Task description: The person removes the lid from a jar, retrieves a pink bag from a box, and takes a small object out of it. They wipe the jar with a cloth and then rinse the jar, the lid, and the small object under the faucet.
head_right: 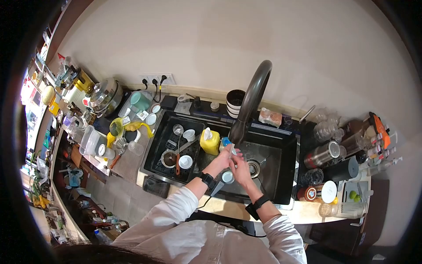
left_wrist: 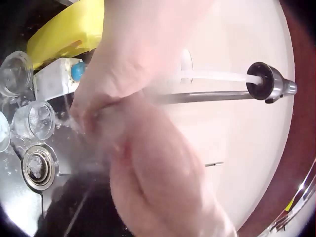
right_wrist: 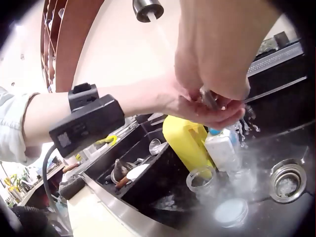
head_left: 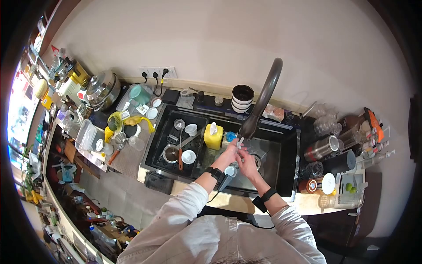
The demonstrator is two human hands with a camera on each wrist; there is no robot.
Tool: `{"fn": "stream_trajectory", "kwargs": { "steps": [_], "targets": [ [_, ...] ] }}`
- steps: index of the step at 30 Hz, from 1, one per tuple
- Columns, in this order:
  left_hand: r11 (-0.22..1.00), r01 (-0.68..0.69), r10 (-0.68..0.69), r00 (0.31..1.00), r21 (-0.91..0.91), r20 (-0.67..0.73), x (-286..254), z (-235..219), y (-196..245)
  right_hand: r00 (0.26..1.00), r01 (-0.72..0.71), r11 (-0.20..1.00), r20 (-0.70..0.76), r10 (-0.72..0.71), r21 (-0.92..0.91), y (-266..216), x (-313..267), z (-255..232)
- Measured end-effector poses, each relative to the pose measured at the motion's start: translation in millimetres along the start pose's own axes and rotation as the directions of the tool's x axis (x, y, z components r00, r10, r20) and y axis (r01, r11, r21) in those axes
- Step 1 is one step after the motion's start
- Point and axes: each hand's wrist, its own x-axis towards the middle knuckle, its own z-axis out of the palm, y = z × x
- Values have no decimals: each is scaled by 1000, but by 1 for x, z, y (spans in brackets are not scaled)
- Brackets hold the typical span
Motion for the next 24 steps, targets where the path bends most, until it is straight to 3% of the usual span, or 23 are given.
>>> {"fn": "stream_trajectory", "kwargs": {
  "steps": [4,7,10,11,14,17,20,21,22,23,24],
  "targets": [
    [978,-170,172,985,-124,8,6,-8,-10,999,-26,988,-30,31,151,-4,-1,-6],
    [981,-195,193,976,-14,-97,1,-6,-15,998,-47,993,-43,52,110,6,3,8],
    [845,-277,311,950,458,1,-13,-7,-19,999,-48,995,9,47,89,9,7,10],
    [814,-285,347,937,506,-30,-13,-7,-21,999,-43,995,36,40,84,8,6,9],
    [604,-330,568,817,725,-101,-22,-10,-19,991,131,974,6,-132,-184,11,0,4],
    [462,-334,675,733,822,-82,-36,-6,-15,989,140,977,-19,-145,-159,10,-3,-6],
    [377,-302,716,694,876,-69,-29,-5,-16,994,47,998,-97,-50,-41,23,-6,6],
    [397,-284,701,708,873,-89,-29,-5,-16,989,-141,965,-14,147,219,23,-6,7],
    [417,-266,685,720,869,-108,-28,-4,-15,943,-329,833,116,311,444,22,-5,10],
    [437,-249,669,732,865,-127,-27,-3,-14,863,-498,617,277,423,610,22,-4,11],
    [428,-260,670,734,866,-110,-28,-3,-14,841,-531,572,309,444,625,27,-2,12]
  ]
}}
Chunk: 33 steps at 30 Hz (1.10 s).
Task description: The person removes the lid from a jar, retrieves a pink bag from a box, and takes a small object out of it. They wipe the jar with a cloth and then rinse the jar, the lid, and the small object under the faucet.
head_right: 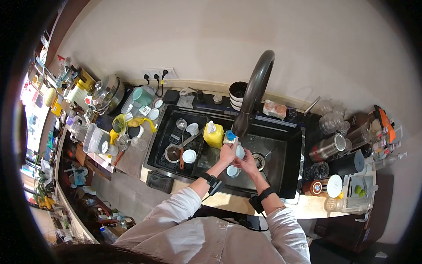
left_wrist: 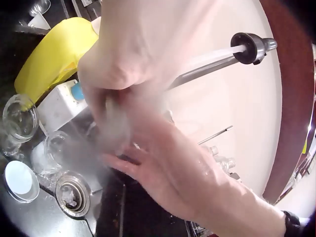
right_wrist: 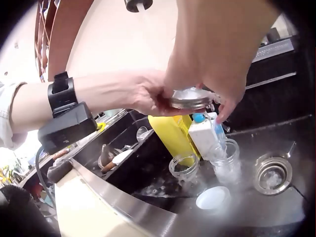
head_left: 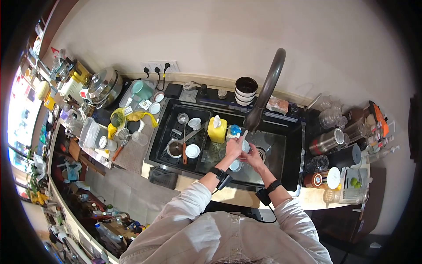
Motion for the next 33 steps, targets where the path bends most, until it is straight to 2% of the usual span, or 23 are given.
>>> {"fn": "stream_trajectory", "kwargs": {
  "steps": [2,5,8,11,14,15,17,18,20,21,24,27,30,33],
  "targets": [
    [1000,-29,29,999,-2,19,-2,-2,-1,996,-86,993,18,85,78,11,13,-9],
    [991,-130,131,988,-14,77,2,7,-24,996,-72,997,-54,72,13,31,32,-18],
    [991,-119,113,989,66,92,-13,-7,-2,984,16,998,-174,-25,-53,20,25,-9],
    [1000,21,-20,991,-5,130,-10,-11,-3,960,60,981,-258,-107,-183,10,22,-3],
    [997,-48,41,993,65,108,-10,0,-10,919,118,865,-277,-281,-487,23,29,-3],
    [997,0,13,984,-77,176,-6,5,-14,921,129,845,-253,-296,-519,19,26,-1],
    [931,126,-11,948,-342,319,4,13,-19,924,151,801,-205,-323,-579,5,10,7],
    [859,268,-111,929,-435,353,1,10,-12,923,190,800,-175,-344,-570,-1,3,11],
    [633,516,-282,848,-577,449,-9,-3,10,914,267,793,-118,-389,-548,-8,-6,17],
    [582,548,-240,821,-601,518,-3,-2,6,904,287,794,-123,-410,-536,-6,-4,16],
    [593,501,-148,838,-631,526,0,7,-3,873,350,793,-133,-469,-498,4,5,17],
    [580,379,-116,914,-721,388,-4,14,-4,878,337,746,-94,-469,-574,7,9,15],
    [449,433,-126,897,-782,424,4,19,-16,906,238,765,-146,-396,-598,9,20,18],
    [396,453,-152,890,-799,429,0,15,-18,901,216,804,-203,-382,-553,7,22,28]
  ]
}}
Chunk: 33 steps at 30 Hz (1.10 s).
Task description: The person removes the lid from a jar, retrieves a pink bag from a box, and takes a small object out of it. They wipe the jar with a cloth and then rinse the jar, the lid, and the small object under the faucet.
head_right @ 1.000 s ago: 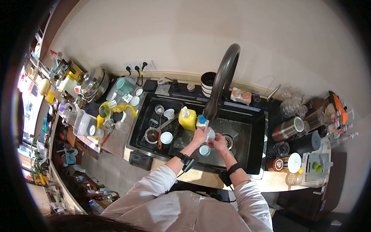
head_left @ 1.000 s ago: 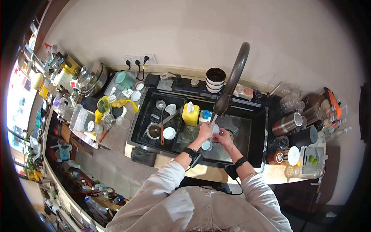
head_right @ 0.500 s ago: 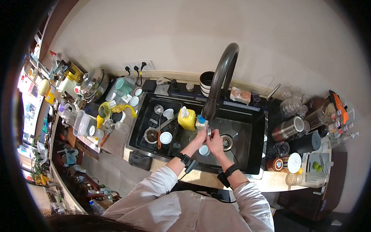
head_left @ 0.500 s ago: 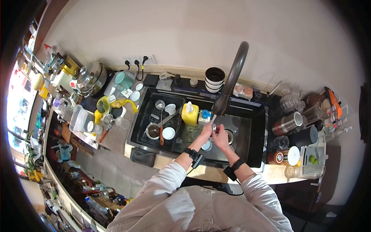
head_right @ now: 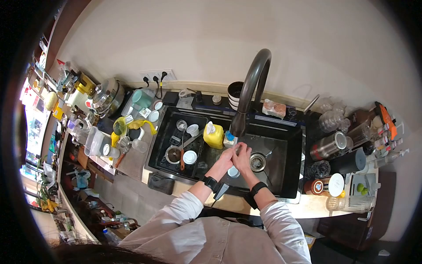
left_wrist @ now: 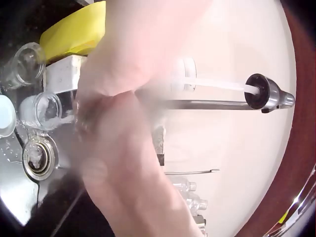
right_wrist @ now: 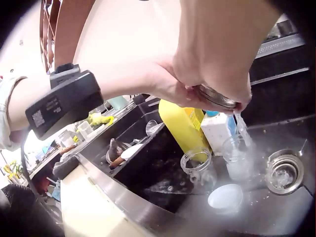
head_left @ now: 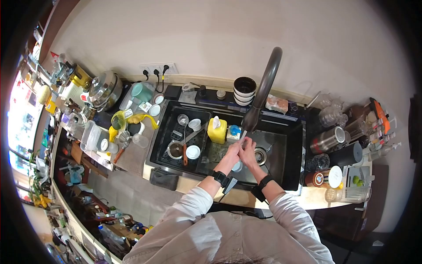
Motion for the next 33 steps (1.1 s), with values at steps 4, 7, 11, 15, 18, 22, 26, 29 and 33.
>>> {"fn": "stream_trajectory", "kwargs": {
  "steps": [4,7,11,15,18,22,26,29,33],
  "targets": [
    [991,122,-118,991,46,-69,-7,-6,13,999,-40,997,-22,41,68,3,4,4],
    [988,126,-115,985,87,-126,-8,-8,16,990,-134,954,71,119,267,1,9,1],
    [966,118,-94,989,232,-111,-10,1,15,996,-88,991,-23,91,102,-24,1,-5],
    [990,113,-107,992,86,-66,-17,16,28,1000,20,992,-16,-19,125,-40,-7,-10],
    [975,206,-198,974,76,-107,19,-1,28,995,91,960,-63,-77,264,-13,-16,0],
    [985,69,-52,992,157,-112,30,4,4,998,55,997,22,-56,59,-20,-35,-22],
    [908,-40,87,992,417,-96,13,22,1,999,6,984,37,-13,176,-6,-32,-28],
    [851,-161,161,986,500,42,5,29,-2,998,64,950,-30,-58,305,14,-14,-15],
    [859,-20,-21,997,512,74,-1,26,20,996,-31,978,83,14,204,7,-6,-15]
  ]
}}
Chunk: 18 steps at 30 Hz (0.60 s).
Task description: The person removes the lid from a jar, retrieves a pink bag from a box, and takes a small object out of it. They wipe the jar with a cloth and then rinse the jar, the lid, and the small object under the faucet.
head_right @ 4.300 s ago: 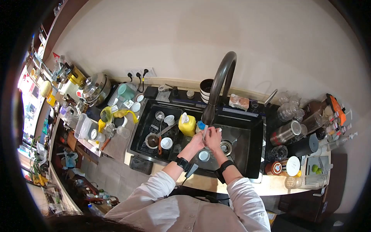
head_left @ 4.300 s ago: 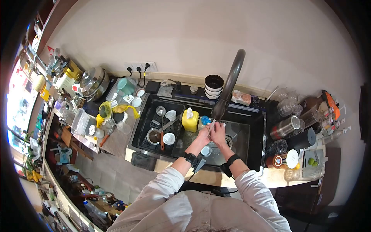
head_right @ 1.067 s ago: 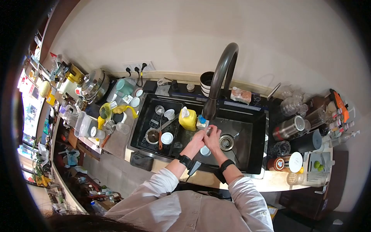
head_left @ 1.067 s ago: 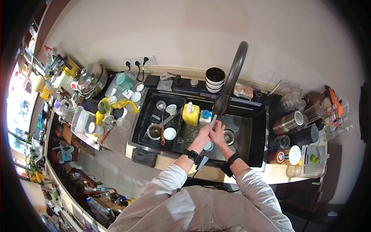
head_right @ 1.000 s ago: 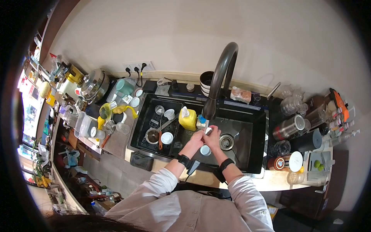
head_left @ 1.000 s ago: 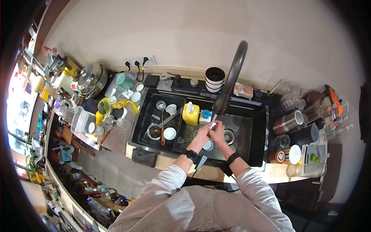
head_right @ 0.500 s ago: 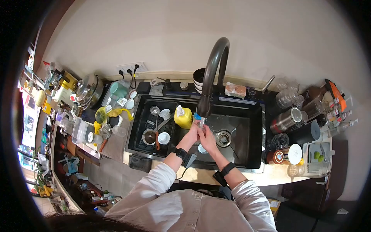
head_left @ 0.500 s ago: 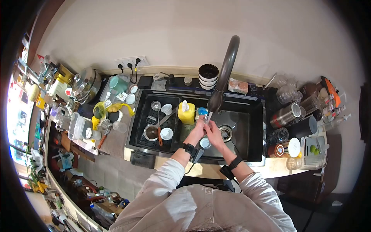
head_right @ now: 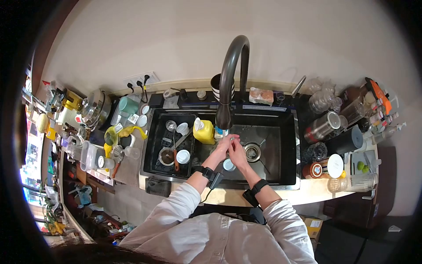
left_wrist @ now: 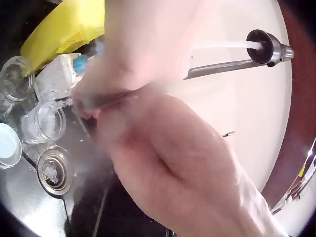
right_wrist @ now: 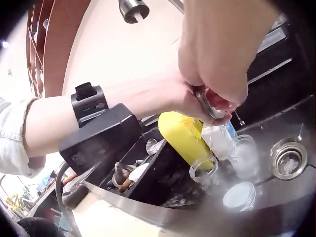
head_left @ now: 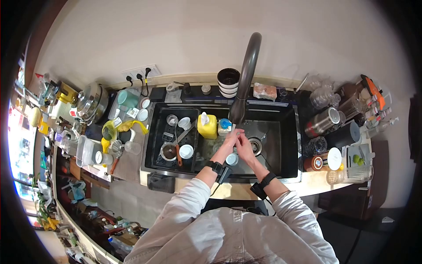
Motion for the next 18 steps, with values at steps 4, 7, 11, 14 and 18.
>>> {"fn": "stream_trajectory", "kwargs": {
  "steps": [4,7,11,14,18],
  "targets": [
    [936,75,-63,997,-345,48,2,-17,0,950,287,948,-86,-300,-140,-25,-9,7],
    [844,170,-154,985,-508,73,5,-22,-3,859,473,709,94,-504,-524,-26,-9,4],
    [957,-6,-9,999,-290,-48,10,-23,-14,857,428,550,129,-498,-717,-32,-14,0],
    [972,-72,121,970,225,-211,16,-27,-28,925,351,573,179,-336,-741,-30,-18,-5],
    [767,-175,398,884,617,-245,4,-22,-32,941,334,790,140,-307,-515,-17,-20,-20]
  ]
}}
